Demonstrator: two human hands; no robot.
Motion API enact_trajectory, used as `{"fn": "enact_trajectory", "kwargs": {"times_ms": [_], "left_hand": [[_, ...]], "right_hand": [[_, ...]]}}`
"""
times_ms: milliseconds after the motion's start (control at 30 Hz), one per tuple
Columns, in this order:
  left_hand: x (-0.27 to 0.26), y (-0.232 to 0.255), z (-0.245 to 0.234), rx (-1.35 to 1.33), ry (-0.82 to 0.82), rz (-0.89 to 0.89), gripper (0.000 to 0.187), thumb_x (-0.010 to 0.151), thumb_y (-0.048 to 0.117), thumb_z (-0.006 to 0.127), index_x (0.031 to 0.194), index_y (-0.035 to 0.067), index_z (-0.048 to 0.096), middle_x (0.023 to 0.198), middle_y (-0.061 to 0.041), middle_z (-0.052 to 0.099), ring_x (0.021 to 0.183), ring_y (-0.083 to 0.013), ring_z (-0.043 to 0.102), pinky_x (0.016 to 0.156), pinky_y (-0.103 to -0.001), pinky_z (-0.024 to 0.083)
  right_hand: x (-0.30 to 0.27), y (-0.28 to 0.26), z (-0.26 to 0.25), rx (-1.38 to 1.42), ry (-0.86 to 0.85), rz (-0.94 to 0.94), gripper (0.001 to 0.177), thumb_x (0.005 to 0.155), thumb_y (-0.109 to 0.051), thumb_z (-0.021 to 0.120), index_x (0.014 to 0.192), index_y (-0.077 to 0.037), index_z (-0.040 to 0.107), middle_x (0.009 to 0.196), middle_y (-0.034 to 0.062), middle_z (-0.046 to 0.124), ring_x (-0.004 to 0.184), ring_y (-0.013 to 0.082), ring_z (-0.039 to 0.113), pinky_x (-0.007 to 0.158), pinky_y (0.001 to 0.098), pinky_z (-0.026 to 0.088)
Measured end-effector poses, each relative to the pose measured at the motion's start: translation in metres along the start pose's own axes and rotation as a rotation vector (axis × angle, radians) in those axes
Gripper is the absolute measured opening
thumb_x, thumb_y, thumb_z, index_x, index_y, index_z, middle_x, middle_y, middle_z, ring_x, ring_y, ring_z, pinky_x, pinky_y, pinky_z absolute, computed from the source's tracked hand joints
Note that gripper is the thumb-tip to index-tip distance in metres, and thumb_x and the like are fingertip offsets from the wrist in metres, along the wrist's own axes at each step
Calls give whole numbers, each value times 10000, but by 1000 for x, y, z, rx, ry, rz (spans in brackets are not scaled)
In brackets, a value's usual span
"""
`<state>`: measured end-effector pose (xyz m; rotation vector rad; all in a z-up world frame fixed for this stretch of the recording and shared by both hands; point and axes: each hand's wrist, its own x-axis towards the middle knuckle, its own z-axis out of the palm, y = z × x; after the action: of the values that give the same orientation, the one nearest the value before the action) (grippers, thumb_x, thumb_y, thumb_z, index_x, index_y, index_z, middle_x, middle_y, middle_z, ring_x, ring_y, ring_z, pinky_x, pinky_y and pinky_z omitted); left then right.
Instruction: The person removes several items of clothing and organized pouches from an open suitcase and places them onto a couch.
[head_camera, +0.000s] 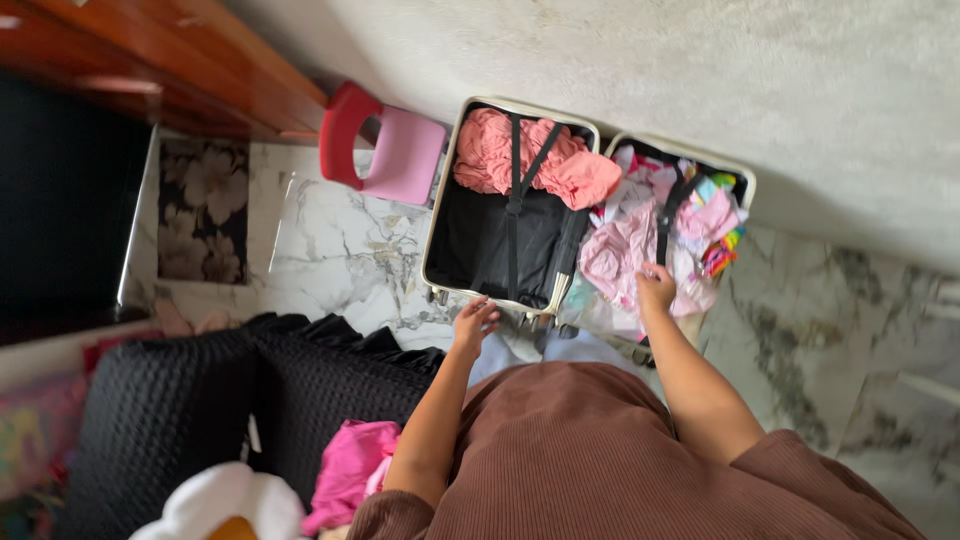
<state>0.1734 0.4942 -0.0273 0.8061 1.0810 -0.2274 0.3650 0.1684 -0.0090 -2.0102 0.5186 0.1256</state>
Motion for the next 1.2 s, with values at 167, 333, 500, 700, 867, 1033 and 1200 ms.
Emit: {"fn": "enact_trajectory", "kwargs": {"times_ms": [167, 333, 500, 700, 867, 1033, 1200], "left_hand": [[23, 45, -13, 155, -103, -47, 416, 900, 168, 724, 1302, 127, 624, 1111, -21, 722, 900, -142, 692, 790, -341, 553], [43, 79, -34, 296, -87, -101, 407, 904, 178, 744, 1289, 110, 632, 1099, -28, 713, 913, -155, 685, 764, -346, 559], [70, 97, -45, 400, -94, -92, 388, 910, 176, 736, 1277, 95, 641, 1085, -26, 725, 914, -149, 691, 758, -329, 556], [89, 98, -54, 539, -145, -15, 405, 924, 156, 715, 1307, 54, 630, 1079, -60, 730, 880, -133, 699, 720, -279, 542], [97, 99, -46, 644, -158, 121, 487, 905, 94, 715, 1368, 51, 571, 1086, -71, 736, 833, -122, 672, 692, -262, 531], [87, 109, -5, 977, -228, 433, 786, 783, 17, 805, 1482, 128, 464, 1257, -109, 642, 798, -145, 680, 701, -297, 579], [62, 132, 58, 1144, -388, 641, 1066, 699, -23, 828, 1600, 159, 290, 1503, -173, 442, 1064, -293, 646, 808, -358, 584]], "right_hand": [[-3, -9, 34, 138, 63, 18, 534, 808, -41, 854, 1294, -61, 634, 1224, 115, 646, 993, 181, 681, 791, 272, 555], [24, -24, 87, 446, 73, 89, 867, 798, -69, 897, 1505, -108, 397, 1525, 114, 446, 1147, 222, 676, 837, 289, 588], [65, -32, 130, 362, 71, 288, 1052, 755, -78, 892, 1572, -196, 240, 1599, 27, 322, 1129, 230, 639, 739, 330, 588], [98, -32, 161, 367, -8, 413, 1070, 786, -103, 825, 1552, -240, 91, 1358, 71, 544, 886, 189, 694, 646, 328, 557], [82, -29, 180, 414, -495, 398, 255, 927, -83, 732, 1101, 15, 573, 933, 106, 628, 713, 198, 669, 657, 396, 587], [36, 3, 145, 497, -954, 671, 185, 877, -17, 655, 1057, 4, 618, 821, 55, 615, 593, 148, 552, 682, 405, 598], [-9, 8, 68, 681, -897, 680, 461, 736, 43, 607, 1183, -69, 604, 915, 43, 640, 709, 158, 611, 689, 357, 548]]}}
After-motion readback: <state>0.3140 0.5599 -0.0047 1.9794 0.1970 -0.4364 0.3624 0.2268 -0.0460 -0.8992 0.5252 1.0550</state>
